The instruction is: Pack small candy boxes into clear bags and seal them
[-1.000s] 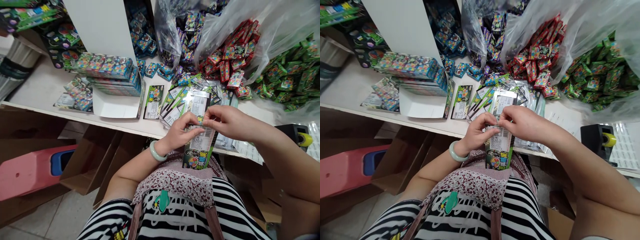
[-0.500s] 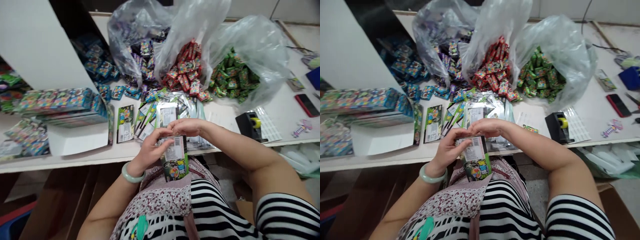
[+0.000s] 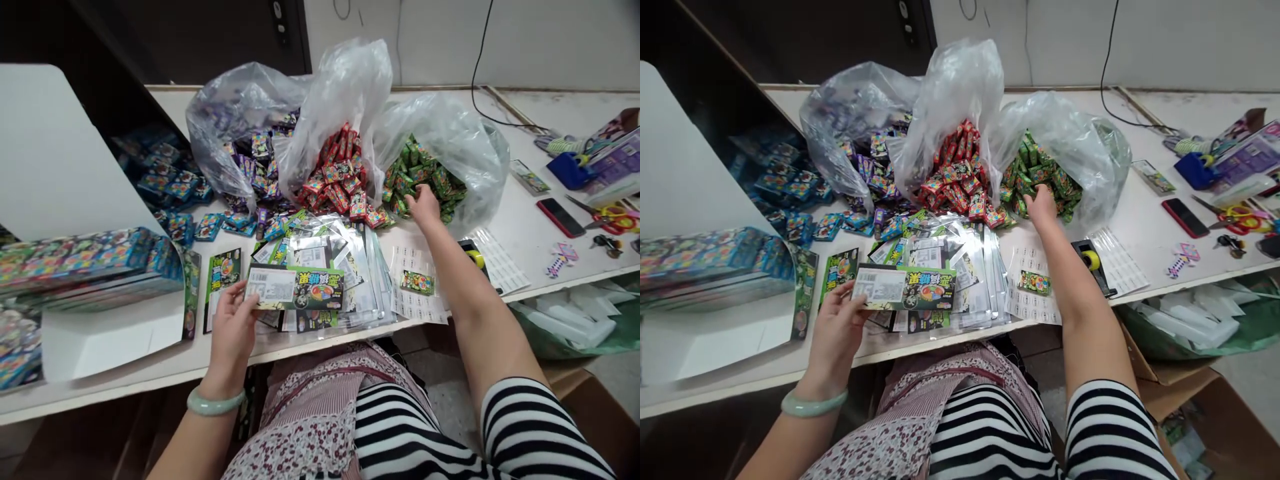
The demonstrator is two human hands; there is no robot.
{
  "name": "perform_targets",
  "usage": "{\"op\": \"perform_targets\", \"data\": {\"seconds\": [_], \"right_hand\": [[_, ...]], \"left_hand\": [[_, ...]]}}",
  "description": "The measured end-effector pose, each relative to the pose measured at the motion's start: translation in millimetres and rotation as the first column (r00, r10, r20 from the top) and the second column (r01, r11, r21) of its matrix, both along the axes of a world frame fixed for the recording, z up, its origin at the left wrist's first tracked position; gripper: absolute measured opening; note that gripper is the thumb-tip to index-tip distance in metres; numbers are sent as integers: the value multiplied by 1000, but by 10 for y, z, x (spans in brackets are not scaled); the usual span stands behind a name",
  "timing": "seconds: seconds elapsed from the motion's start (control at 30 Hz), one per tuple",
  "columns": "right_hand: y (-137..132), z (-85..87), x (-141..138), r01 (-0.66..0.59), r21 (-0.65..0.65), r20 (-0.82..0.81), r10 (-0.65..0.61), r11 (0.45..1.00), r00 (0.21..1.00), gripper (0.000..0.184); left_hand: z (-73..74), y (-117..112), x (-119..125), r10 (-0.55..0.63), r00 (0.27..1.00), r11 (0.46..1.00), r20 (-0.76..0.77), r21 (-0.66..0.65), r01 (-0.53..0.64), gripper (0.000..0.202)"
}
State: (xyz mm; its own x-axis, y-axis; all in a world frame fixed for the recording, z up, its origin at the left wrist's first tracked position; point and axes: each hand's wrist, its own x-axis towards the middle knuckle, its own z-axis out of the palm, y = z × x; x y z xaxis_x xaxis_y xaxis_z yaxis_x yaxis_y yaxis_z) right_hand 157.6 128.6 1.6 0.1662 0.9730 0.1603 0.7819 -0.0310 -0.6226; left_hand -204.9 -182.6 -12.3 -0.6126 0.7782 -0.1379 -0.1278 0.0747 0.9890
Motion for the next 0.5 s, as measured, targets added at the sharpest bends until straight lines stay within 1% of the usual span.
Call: {"op": "perform_targets", "data": {"seconds": [0.1,0.17,0.27,0.37,0.4,0.43,0.47,0.5], "right_hand": [[77,18,-71,22,-7,-24,-23,1000,999,39],[54,41,-17,37,-4,-58,-37,999,998,33],[-112,71,180,71,11,-131,-69,997,989,34],[-395,90,339,56,6,-221,-54,998,974,41],[-498,96,359,27,-2,-285,-26,1000,958,43],[-599,102,362,-15,-8,-376,11,1000,927,45],[-694,111,349,-65,-11,-484,51,998,874,47],[-782,123,322,-117,-11,-593,88,993,801,48]], "left_hand": [[-46,-86,-21,-89,994,992,-68,-92,83,64],[-63,-142,-68,-141,981,979,-133,-164,119,74],[-112,-201,-171,-220,933,951,-284,-277,140,84],[-178,-216,-266,-310,869,918,-386,-360,168,88],[-192,-215,-288,-337,849,908,-407,-378,180,88],[-197,-214,-305,-363,829,899,-425,-393,192,87],[-192,-214,-317,-385,811,891,-440,-406,202,85],[-178,-216,-324,-403,795,884,-454,-418,210,83]]}}
